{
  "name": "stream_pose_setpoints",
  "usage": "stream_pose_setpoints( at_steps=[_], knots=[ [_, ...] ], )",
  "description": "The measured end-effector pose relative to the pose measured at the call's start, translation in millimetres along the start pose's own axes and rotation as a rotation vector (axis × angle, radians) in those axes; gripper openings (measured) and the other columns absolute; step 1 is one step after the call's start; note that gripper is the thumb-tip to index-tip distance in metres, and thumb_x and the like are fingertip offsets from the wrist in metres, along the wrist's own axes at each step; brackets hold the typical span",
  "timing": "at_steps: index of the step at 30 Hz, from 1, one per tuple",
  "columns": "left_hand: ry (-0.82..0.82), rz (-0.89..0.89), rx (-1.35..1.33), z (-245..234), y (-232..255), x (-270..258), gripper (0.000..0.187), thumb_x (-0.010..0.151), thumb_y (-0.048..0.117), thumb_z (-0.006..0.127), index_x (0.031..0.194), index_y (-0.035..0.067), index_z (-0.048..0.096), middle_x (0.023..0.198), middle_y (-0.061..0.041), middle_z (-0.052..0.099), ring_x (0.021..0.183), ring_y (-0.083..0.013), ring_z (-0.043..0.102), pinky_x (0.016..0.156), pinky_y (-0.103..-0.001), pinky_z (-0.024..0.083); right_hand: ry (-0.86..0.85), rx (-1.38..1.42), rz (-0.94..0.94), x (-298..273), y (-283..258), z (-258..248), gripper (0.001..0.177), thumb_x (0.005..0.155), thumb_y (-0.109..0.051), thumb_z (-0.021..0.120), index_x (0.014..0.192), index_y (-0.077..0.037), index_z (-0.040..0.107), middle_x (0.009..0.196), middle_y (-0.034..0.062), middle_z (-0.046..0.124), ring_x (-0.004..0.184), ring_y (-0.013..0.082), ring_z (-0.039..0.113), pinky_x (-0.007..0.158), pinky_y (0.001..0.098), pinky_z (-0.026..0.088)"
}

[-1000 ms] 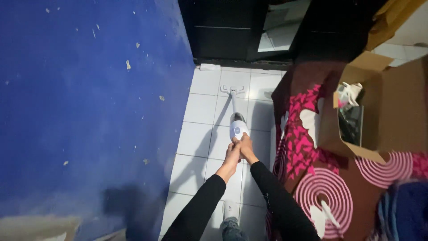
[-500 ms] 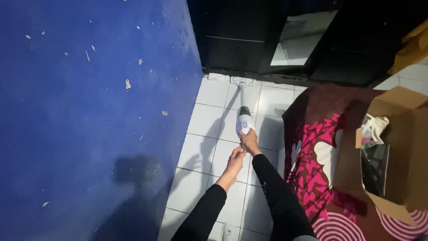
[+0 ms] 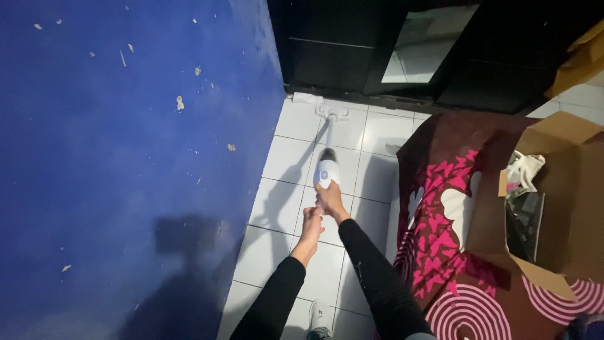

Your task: The user is assembling a cordless vacuum cleaner by attaching the extension tube and floor head.

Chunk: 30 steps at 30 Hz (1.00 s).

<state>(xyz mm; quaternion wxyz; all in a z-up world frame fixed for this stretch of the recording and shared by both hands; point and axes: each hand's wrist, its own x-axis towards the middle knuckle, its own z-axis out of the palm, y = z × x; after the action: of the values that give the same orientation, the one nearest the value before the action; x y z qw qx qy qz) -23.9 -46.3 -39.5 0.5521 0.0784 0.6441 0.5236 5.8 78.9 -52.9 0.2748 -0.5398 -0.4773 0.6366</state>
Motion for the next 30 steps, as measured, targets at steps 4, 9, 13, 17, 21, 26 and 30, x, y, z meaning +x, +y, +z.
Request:
stream_pose_setpoints(
  at_steps=[4, 9, 13, 17, 21, 26, 30],
  knots=[
    [0.077, -0.034, -0.073, -18, 8, -20, 0.044, 0.097, 0.050, 0.053, 0.119, 0.013, 0.043, 0.117, -0.004, 0.056, 0.105, -0.0184, 0.057, 0.083, -0.041, 0.050, -0.046, -0.016, -0.005, -30, -6, 25, 0.026, 0.088, -0.014, 0.069, 0.103, 0.005, 0.060, 0.067, 0.0103, 0.063, 0.051, 0.0202, 0.061, 0.043, 0.0373, 0.051],
    [0.103, -0.029, -0.106, -42, 25, -50, 0.056, 0.099, 0.052, 0.052, 0.137, 0.015, 0.035, 0.131, -0.009, 0.054, 0.114, -0.0237, 0.057, 0.091, -0.043, 0.049, -0.070, -0.074, -0.034, -34, 9, 56, 0.027, 0.086, -0.017, 0.070, 0.104, 0.003, 0.063, 0.067, 0.0104, 0.067, 0.054, 0.0195, 0.065, 0.045, 0.0356, 0.053],
    [0.041, -0.011, -0.081, -64, 12, -40, 0.063, 0.098, 0.049, 0.050, 0.149, 0.018, 0.032, 0.144, -0.010, 0.050, 0.126, -0.0257, 0.054, 0.099, -0.044, 0.047, -0.083, -0.049, 0.031, -14, 2, 72, 0.029, 0.086, -0.017, 0.069, 0.106, 0.002, 0.060, 0.066, 0.0112, 0.065, 0.049, 0.0213, 0.062, 0.042, 0.0378, 0.051],
    [0.014, 0.003, -0.060, -81, 15, -53, 0.063, 0.098, 0.043, 0.050, 0.154, 0.018, 0.032, 0.155, -0.010, 0.044, 0.138, -0.0289, 0.049, 0.107, -0.047, 0.045, -0.058, 0.017, 0.046, 13, 3, 75, 0.029, 0.087, -0.018, 0.068, 0.105, 0.003, 0.059, 0.064, 0.0111, 0.062, 0.041, 0.0223, 0.058, 0.037, 0.0385, 0.048],
    [0.036, 0.003, -0.046, -98, 10, -57, 0.060, 0.100, 0.042, 0.048, 0.154, 0.019, 0.035, 0.157, -0.010, 0.043, 0.142, -0.0297, 0.047, 0.109, -0.049, 0.044, -0.121, 0.193, 0.057, 26, 1, 75, 0.028, 0.088, -0.018, 0.067, 0.103, 0.004, 0.059, 0.061, 0.0099, 0.058, 0.039, 0.0207, 0.054, 0.035, 0.0371, 0.044],
    [0.047, 0.001, -0.047, -101, -11, -57, 0.059, 0.100, 0.043, 0.049, 0.152, 0.017, 0.038, 0.155, -0.012, 0.046, 0.140, -0.0310, 0.049, 0.107, -0.050, 0.044, -0.149, 0.187, 0.099, -5, 8, 73, 0.027, 0.088, -0.017, 0.067, 0.103, 0.004, 0.058, 0.060, 0.0104, 0.057, 0.039, 0.0216, 0.055, 0.035, 0.0375, 0.045],
    [0.024, -0.006, -0.068, -93, -22, -68, 0.060, 0.099, 0.045, 0.049, 0.151, 0.018, 0.038, 0.154, -0.009, 0.046, 0.135, -0.0301, 0.051, 0.105, -0.050, 0.046, -0.124, 0.133, 0.077, -53, 34, 63, 0.027, 0.088, -0.018, 0.068, 0.103, 0.003, 0.060, 0.062, 0.0116, 0.060, 0.041, 0.0228, 0.057, 0.037, 0.0388, 0.045]
  ],
)
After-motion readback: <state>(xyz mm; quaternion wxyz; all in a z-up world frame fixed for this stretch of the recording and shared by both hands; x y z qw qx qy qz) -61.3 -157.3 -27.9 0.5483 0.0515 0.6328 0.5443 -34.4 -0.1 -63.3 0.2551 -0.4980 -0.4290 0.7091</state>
